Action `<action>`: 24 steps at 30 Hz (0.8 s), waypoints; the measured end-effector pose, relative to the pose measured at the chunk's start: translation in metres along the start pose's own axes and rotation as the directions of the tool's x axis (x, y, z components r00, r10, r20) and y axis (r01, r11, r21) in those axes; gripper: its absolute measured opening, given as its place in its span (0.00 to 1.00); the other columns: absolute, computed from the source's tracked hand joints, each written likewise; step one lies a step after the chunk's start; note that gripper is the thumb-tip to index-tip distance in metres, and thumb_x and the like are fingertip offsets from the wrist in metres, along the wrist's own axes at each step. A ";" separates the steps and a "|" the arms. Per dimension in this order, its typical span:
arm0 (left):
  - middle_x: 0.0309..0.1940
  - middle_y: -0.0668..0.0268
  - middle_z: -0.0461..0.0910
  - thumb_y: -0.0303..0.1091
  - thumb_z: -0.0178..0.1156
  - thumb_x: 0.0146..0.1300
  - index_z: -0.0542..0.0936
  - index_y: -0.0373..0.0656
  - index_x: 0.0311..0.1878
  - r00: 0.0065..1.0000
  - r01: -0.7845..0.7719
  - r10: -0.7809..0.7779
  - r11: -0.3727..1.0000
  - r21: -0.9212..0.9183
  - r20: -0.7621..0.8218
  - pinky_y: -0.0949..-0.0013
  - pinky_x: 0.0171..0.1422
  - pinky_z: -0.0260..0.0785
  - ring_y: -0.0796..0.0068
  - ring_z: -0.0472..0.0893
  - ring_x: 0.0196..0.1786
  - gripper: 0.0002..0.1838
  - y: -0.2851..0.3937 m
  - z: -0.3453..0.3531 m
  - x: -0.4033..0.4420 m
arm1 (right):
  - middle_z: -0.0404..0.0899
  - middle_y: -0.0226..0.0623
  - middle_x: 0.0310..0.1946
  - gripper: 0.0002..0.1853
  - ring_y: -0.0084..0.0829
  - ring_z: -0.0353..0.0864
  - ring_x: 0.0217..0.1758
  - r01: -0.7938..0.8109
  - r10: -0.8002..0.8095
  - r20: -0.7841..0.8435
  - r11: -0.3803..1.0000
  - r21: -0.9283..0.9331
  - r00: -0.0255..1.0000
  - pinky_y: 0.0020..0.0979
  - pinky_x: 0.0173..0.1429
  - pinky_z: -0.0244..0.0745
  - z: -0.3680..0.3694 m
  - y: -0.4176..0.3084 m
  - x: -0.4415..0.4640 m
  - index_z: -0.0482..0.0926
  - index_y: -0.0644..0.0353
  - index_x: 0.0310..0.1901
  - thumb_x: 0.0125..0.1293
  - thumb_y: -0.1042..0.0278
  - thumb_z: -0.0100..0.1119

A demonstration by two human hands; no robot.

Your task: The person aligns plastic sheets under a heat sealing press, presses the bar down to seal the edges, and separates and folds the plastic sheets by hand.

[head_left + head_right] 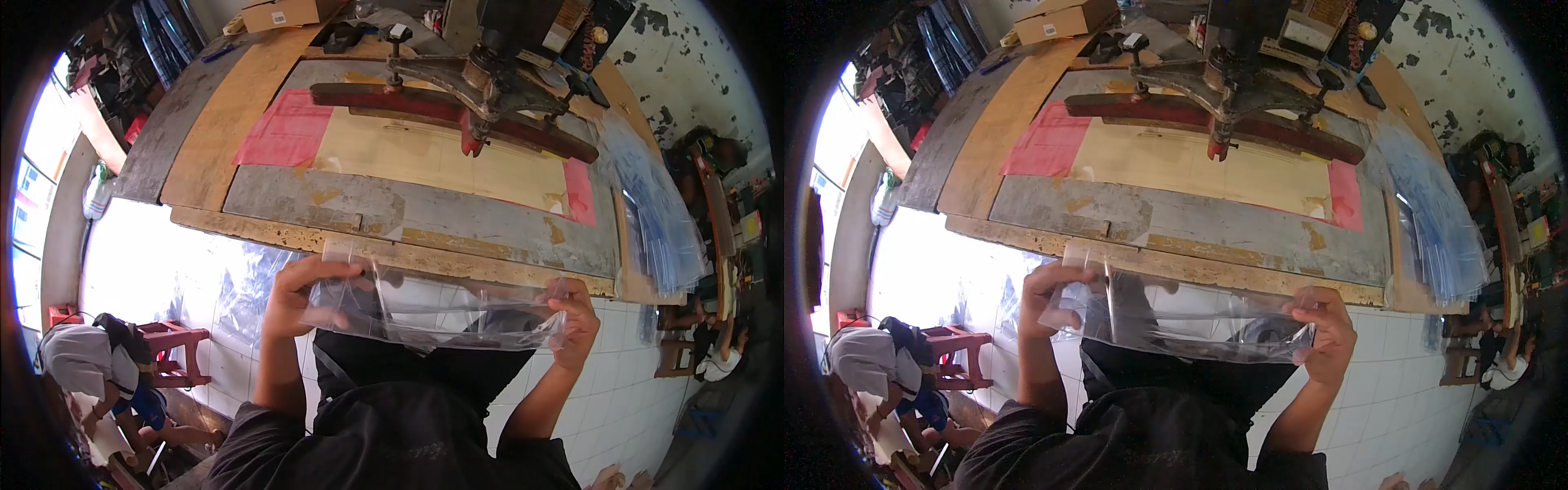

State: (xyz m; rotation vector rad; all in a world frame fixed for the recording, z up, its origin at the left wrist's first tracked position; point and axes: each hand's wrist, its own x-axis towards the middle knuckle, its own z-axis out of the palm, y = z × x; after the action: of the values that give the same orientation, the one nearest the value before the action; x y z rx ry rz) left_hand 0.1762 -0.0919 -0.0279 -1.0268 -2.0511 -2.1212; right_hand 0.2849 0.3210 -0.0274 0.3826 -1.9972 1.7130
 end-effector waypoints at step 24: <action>0.67 0.53 0.80 0.51 0.89 0.40 0.79 0.42 0.68 0.991 -0.047 -0.026 0.857 0.513 0.134 0.50 0.72 0.72 0.49 0.79 0.71 0.51 0.071 0.057 0.034 | 0.82 0.47 0.57 0.32 0.38 0.85 0.59 0.108 -0.059 0.356 0.987 -0.120 0.933 0.36 0.55 0.86 0.089 -0.051 0.051 0.82 0.61 0.58 0.52 0.72 0.88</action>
State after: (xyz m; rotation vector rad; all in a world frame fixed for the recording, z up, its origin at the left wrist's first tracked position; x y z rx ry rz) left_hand 0.2058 -0.0364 0.0461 -1.1037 -2.4624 -1.3808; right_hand 0.2522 0.2292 0.0332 0.7600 -2.2962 1.5246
